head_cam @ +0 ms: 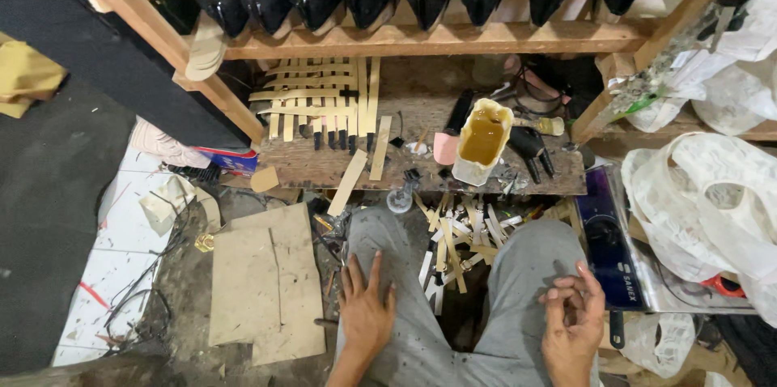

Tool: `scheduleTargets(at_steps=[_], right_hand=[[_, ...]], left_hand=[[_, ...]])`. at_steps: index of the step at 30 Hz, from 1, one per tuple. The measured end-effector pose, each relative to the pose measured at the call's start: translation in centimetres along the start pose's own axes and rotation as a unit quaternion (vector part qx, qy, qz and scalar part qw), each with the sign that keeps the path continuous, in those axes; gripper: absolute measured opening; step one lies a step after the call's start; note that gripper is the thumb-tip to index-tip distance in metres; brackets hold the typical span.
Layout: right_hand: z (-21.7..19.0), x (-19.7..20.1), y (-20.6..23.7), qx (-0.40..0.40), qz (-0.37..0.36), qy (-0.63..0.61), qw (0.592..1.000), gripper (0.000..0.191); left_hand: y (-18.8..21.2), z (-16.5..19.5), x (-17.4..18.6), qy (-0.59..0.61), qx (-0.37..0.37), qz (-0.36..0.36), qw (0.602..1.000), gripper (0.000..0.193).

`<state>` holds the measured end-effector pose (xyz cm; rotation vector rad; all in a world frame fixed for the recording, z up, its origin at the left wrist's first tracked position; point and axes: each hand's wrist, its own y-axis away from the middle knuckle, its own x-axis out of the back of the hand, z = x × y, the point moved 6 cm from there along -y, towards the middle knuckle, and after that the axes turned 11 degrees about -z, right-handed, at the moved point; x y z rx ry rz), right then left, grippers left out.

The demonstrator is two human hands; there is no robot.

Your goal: The person sits on the floor at a low workbench and applies glue with their fingers to thin light-colored strips, folding and pressing the glued ends together by hand. Finished strips are placed on the bench, and the person reaches into a glue pot repeatedly while working through the pile of strips.

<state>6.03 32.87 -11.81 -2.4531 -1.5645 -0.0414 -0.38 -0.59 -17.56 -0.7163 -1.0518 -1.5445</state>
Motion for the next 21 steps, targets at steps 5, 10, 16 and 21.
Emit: scheduleTargets(at_steps=[5,10,16,21], right_hand=[[-2.6,-2.6,-0.4,-0.015,-0.042,0.041,0.998,0.057],[-2.9,-1.3,0.5,0.000,-0.033,0.052,0.998,0.054],[-2.3,2.0,1.8,-0.006,0.024,0.045,0.999,0.054],[-2.2,3.6,2.9,-0.015,0.058,0.061,0.996,0.054]], left_hand=[[-4.5,0.1,0.5,-0.037,0.039,-0.026,0.998,0.080],[-7.0,1.1,0.7,-0.184,0.016,0.011,0.983,0.080],[-10.0,3.4,-4.6,-0.315,-0.085,0.013,0.945,0.047],[-12.5,3.6,-15.9,-0.174,-0.159,-0.196,0.952,0.041]])
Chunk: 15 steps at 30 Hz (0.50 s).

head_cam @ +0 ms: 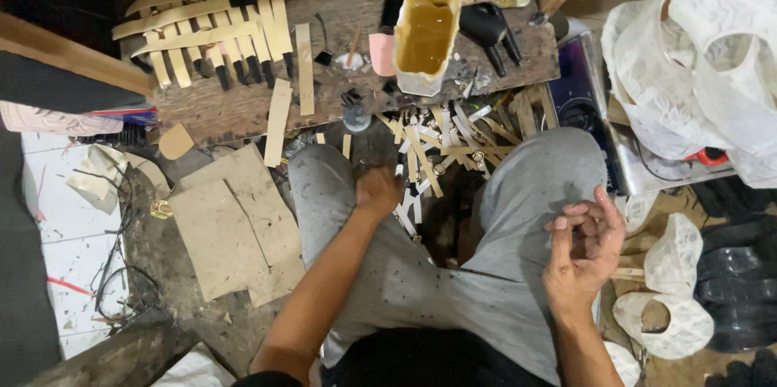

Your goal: The person sits on the floor at a low workbench and applies glue with their fingers to thin light-colored strips, folding and pressing the glued ends together by hand. Finished strips are placed on the bench, and the person reaches into a glue pot repeatedly while working through the pile of strips.

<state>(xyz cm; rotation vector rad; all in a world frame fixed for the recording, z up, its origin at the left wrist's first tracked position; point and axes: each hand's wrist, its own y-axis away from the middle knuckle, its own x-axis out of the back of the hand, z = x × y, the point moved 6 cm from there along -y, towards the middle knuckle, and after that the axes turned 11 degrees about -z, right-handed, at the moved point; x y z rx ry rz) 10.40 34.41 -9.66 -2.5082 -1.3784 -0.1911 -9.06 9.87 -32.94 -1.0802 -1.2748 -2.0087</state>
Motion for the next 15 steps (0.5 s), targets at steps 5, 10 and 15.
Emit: scheduleTargets(at_steps=[5,10,15], right_hand=[[0.7,0.7,0.7,-0.010,0.023,-0.009,1.000,0.054],[1.2,1.3,1.3,-0.029,0.037,-0.024,0.999,0.057],[1.7,1.5,2.3,-0.042,0.043,-0.070,0.996,0.053]], left_hand=[[-4.8,4.3,-7.0,0.083,-0.090,-0.169,0.978,0.028],[-6.0,6.8,-11.7,0.096,-0.038,-0.265,0.959,0.028],[-5.9,5.3,-16.3,0.161,0.097,-0.264,0.946,0.030]])
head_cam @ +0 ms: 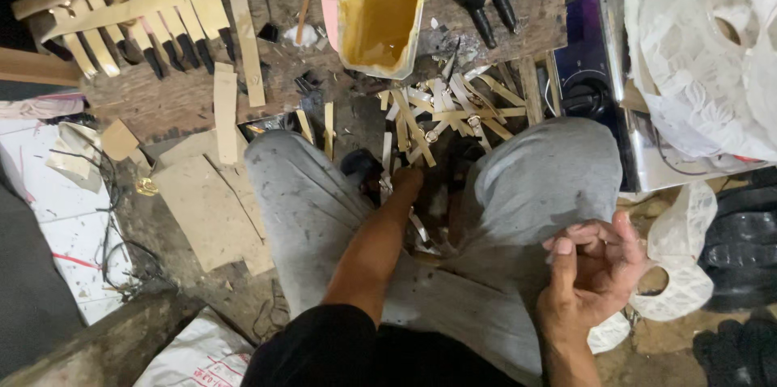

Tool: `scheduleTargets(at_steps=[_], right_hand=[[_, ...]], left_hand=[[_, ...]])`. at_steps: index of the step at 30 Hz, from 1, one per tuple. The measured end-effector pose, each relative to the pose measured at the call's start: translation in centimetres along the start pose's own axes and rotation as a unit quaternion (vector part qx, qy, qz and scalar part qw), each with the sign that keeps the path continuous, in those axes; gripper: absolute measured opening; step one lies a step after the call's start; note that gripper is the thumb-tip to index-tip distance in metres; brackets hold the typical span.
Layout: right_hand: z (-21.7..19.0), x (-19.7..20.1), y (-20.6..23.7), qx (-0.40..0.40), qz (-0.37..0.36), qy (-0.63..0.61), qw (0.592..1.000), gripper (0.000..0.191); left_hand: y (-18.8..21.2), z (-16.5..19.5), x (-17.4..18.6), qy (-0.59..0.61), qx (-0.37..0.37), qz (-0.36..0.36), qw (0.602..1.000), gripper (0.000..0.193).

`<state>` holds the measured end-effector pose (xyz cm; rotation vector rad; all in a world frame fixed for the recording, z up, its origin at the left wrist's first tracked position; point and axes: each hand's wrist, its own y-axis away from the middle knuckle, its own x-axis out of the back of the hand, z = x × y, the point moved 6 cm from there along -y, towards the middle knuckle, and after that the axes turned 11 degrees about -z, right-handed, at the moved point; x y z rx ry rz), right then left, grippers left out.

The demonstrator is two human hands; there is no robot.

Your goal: The person sits on the floor at a low workbench and applies glue with their fingers to thin light-colored strips, folding and pressing the glued ends together by hand. Finished strips are placed on the bench, and the person reaches into a glue pot repeatedly while working through the pile of strips.

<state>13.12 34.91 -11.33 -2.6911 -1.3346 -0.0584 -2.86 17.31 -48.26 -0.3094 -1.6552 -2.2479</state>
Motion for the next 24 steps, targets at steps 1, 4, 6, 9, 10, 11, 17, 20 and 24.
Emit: scheduleTargets(at_steps=[1,4,6,9,10,11,17,20,24], right_hand=[[0.0,0.0,0.2,0.000,-0.003,-0.003,1.000,0.053],[-0.1,-0.1,0.7,-0.015,-0.006,-0.011,1.000,0.054],[-0.1,-0.4,0.8,-0.021,-0.002,-0.017,1.000,0.055],[0.1,-0.6,1.0,-0.031,0.017,-0.006,0.999,0.055],[0.2,-0.6,1.0,-0.035,0.025,0.001,0.999,0.055],[0.2,-0.5,1.2,-0.042,0.029,-0.008,0.999,0.055],[0.6,0.3,2.3,-0.059,0.040,0.039,0.997,0.055],[1.9,1.0,3.5,-0.047,0.061,0.020,0.997,0.058],[4.0,2.6,5.1,-0.026,0.041,-0.015,0.999,0.064]], left_hand=[[-0.1,-0.7,-1.2,0.025,0.017,-0.002,1.000,0.031],[-0.5,-2.1,-3.9,0.079,0.053,0.003,0.995,0.038],[-0.6,-2.8,-5.0,0.112,0.073,0.014,0.991,0.044],[-0.6,-4.2,-5.8,0.156,0.107,0.044,0.981,0.053],[-0.5,-4.7,-5.8,0.173,0.121,0.063,0.975,0.057],[-0.1,-5.4,-6.1,0.192,0.133,0.082,0.969,0.060],[-0.1,-6.7,-4.7,0.275,0.203,0.217,0.914,0.083],[-0.5,-5.7,-3.1,0.282,0.217,0.245,0.902,0.095],[-1.3,-1.3,0.2,0.187,0.245,0.162,0.938,0.094]])
